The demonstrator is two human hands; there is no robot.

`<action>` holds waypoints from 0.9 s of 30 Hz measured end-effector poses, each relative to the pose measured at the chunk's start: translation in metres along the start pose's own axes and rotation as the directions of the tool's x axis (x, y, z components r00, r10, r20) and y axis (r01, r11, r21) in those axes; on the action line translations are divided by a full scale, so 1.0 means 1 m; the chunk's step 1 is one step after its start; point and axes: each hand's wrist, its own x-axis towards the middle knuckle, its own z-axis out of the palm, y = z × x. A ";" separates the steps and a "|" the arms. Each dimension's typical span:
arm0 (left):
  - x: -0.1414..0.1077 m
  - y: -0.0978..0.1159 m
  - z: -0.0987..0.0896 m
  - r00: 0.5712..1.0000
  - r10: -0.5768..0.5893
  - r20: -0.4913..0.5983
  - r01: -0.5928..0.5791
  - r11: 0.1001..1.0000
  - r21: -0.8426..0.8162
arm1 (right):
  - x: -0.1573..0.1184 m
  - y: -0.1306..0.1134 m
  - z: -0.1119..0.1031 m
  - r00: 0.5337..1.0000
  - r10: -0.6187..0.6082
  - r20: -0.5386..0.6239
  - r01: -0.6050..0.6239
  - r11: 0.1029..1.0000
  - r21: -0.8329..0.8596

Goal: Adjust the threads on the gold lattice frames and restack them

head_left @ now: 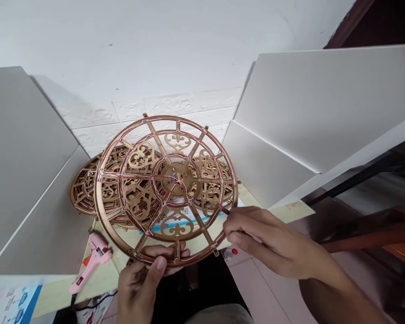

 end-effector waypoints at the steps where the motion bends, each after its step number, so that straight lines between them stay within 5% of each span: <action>1: 0.000 0.000 0.000 1.000 -0.003 0.004 0.003 1.000 -0.001 | 0.001 0.001 0.001 1.000 -0.012 -0.021 0.011 0.999 -0.032; 12: -0.002 0.000 -0.003 0.999 0.034 0.018 -0.034 0.999 0.026 | 0.011 0.011 0.008 0.993 -0.103 -0.055 0.084 0.959 -0.270; 18: -0.001 -0.004 -0.008 1.000 0.008 0.030 -0.010 0.998 0.054 | 0.012 0.011 0.005 0.984 -0.170 0.045 0.175 0.917 -0.358; 27: 0.000 -0.003 -0.005 0.998 -0.035 0.043 0.033 0.998 0.044 | 0.009 0.013 0.011 0.999 -0.053 -0.009 0.047 0.951 -0.304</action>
